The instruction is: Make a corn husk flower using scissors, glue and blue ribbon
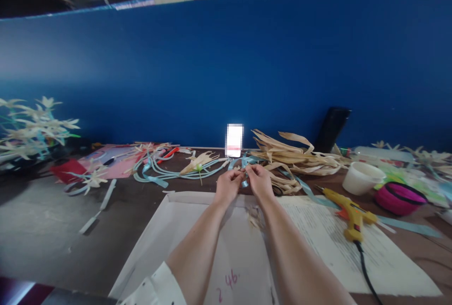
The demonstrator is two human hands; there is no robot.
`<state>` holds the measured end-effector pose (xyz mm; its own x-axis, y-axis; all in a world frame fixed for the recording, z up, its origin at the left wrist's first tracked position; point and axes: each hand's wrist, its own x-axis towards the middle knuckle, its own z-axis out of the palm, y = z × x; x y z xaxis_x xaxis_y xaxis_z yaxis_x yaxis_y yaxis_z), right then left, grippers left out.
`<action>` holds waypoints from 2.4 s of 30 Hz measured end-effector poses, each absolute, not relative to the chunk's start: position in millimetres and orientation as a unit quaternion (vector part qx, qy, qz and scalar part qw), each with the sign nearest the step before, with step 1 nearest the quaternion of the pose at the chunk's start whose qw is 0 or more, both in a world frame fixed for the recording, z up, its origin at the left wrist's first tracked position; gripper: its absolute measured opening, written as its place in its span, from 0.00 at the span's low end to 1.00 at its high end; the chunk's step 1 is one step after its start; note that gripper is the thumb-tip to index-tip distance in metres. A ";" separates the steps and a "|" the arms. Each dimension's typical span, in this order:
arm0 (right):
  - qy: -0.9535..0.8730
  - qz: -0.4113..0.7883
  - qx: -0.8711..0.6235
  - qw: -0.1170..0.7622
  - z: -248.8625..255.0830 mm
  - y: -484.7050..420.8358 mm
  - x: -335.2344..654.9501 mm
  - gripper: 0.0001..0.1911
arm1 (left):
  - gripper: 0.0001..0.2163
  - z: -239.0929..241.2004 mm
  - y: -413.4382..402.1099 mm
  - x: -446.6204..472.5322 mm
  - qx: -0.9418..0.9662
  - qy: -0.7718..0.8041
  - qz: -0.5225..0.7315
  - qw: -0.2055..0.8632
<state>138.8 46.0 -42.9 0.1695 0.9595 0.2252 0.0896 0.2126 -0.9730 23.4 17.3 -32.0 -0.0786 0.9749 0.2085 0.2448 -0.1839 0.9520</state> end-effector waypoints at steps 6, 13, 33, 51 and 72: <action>-0.514 0.378 -0.504 0.582 -39.4 44.1 137.2 0.20 | 0.10 -34.8 18.2 23.9 0.584 0.526 0.508 0.353; -0.509 0.392 -0.490 0.590 -40.2 43.2 137.3 0.18 | 0.11 -37.4 21.1 23.9 0.595 0.524 0.490 0.362; -0.423 0.487 -0.486 0.589 -29.2 34.8 133.0 0.15 | 0.12 -33.7 17.2 23.8 0.564 0.538 0.505 0.370; -0.384 0.626 -0.441 0.516 -21.0 31.8 134.6 0.25 | 0.08 -28.4 13.9 25.1 0.552 0.515 0.509 0.414; -0.415 0.579 -0.438 0.547 -19.1 25.8 134.6 0.18 | 0.09 -30.8 17.7 23.2 0.517 0.504 0.532 0.442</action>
<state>134.6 25.8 -19.1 -0.0165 0.9984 -0.0533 -0.2699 -0.0558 -0.9613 23.2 17.7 -30.8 -0.0755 0.9917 0.1040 0.0506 -0.1003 0.9937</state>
